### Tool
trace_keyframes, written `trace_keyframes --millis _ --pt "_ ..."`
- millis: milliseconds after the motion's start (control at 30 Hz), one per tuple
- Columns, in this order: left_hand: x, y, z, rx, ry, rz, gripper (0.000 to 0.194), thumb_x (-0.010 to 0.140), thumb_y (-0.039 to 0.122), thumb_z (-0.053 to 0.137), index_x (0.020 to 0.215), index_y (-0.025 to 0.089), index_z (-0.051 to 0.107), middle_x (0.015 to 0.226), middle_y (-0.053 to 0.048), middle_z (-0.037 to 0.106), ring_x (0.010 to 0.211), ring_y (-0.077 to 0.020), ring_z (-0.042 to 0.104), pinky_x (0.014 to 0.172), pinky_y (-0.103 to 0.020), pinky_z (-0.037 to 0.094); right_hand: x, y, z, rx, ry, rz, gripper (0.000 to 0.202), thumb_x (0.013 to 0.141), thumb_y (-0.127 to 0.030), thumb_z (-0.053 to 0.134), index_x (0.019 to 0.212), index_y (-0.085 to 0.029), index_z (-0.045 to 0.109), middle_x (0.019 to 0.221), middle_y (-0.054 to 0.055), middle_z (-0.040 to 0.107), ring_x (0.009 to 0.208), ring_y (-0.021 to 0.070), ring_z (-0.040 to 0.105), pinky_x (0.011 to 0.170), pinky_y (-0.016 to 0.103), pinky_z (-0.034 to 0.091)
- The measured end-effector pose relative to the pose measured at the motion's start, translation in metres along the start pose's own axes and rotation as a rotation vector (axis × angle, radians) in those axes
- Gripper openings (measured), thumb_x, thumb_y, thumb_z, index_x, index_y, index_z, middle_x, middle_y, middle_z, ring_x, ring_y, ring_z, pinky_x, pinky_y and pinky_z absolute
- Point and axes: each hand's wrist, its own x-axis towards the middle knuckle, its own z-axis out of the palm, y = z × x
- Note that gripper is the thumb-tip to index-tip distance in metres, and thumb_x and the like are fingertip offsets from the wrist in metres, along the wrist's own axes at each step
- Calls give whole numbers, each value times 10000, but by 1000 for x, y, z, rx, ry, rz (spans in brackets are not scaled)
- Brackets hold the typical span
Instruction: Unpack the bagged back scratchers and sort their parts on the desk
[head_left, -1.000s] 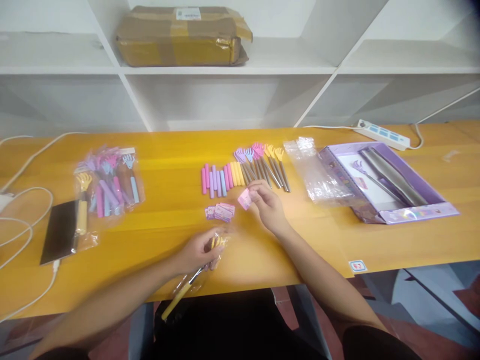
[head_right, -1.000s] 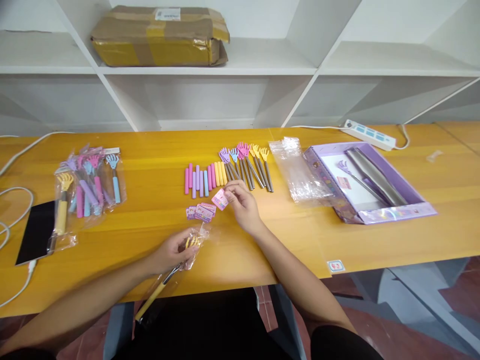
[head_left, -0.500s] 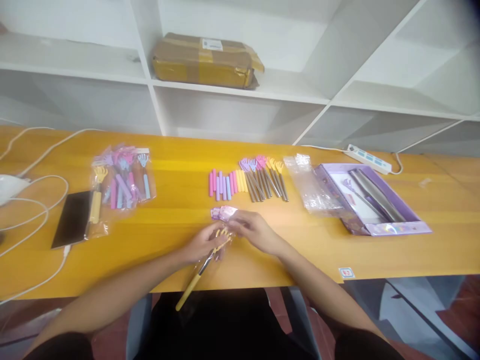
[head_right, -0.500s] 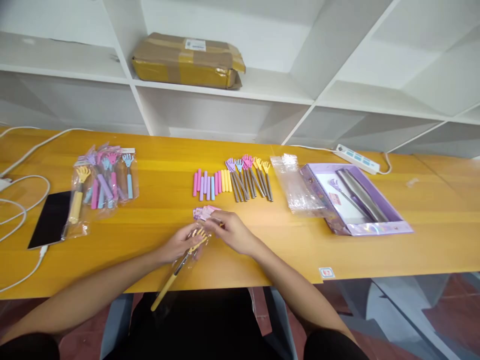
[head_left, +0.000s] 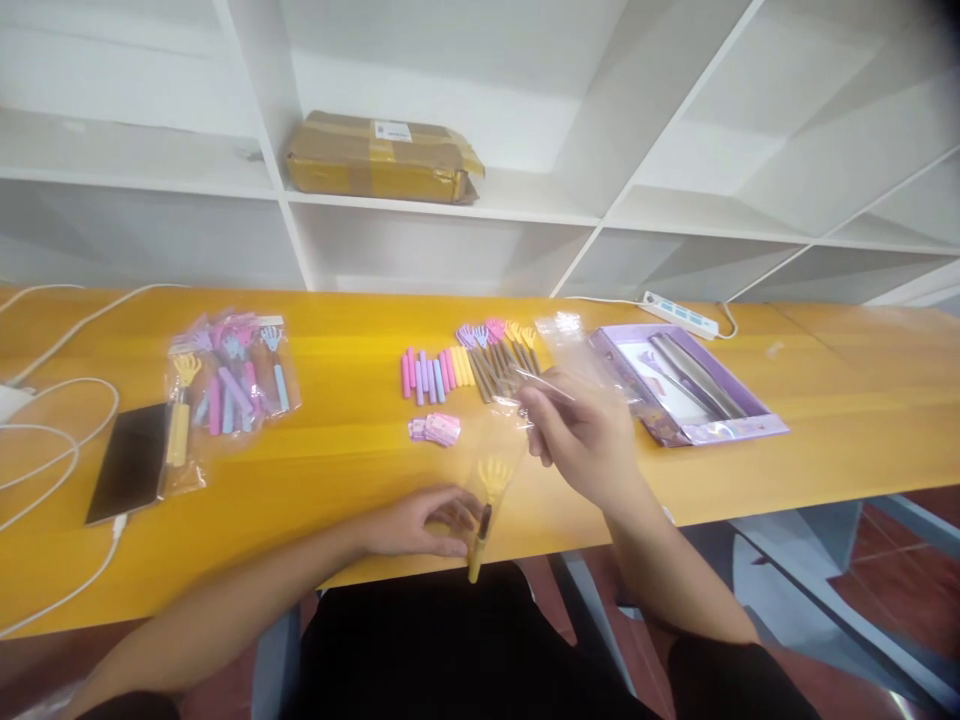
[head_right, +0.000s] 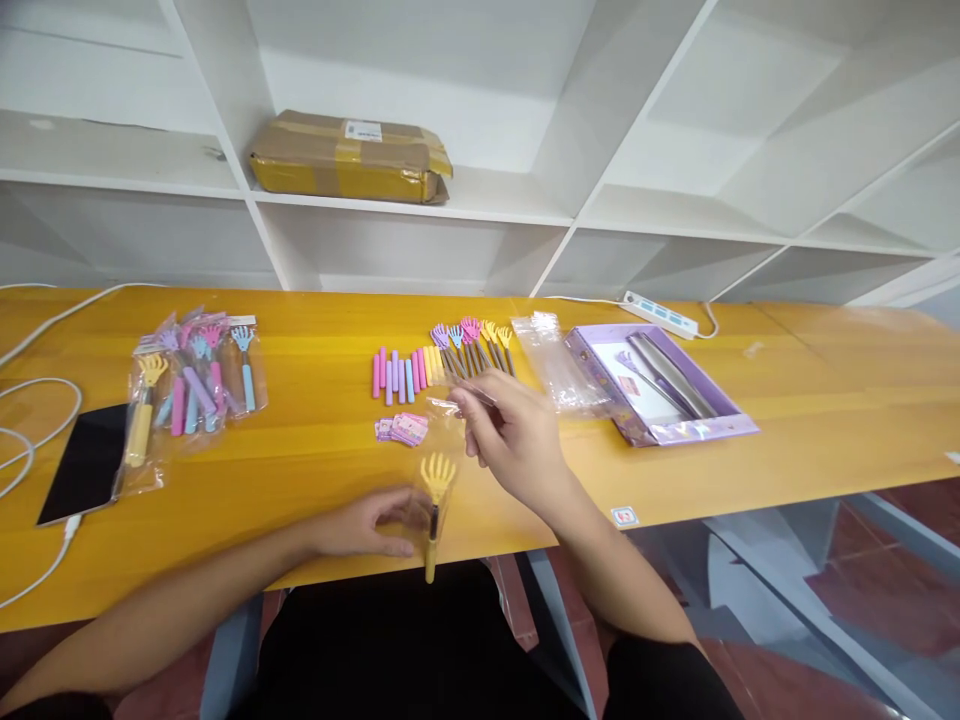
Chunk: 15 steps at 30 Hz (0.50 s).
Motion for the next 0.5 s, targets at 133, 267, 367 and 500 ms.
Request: trace_keyframes --millis 133,267,367,500 --pt "1 -5 3 10 -17 -56 540 906 599 839 1216 172 728 1251 -130 749 1146 -246 719 1093 -439 553 10 2 10 111 50 96 380 1114 -502 605 875 -215 674 684 -28 615 415 80 546 400 248 381" --pt "3 -4 5 181 -68 -41 489 991 655 706 1044 173 776 1037 -78 770 986 -204 708 964 -337 561 30 15 10 111 69 128 397 1099 -521 630 848 -215 664 560 -55 562 387 78 499 411 244 372" --pt "3 -2 7 221 -93 -7 489 1026 649 656 1021 178 786 1024 -82 786 972 -197 705 935 -299 549 60 39 -17 105 258 96 374 1101 -492 639 862 -203 655 557 -57 554 400 57 436 421 248 306" --pt "1 -3 7 116 -35 -24 479 1020 635 677 973 167 764 978 -87 796 943 -196 728 904 -289 550 115 90 -85 159 550 35 311 1118 -381 583 865 -200 567 747 -11 634 455 0 387 463 279 227"
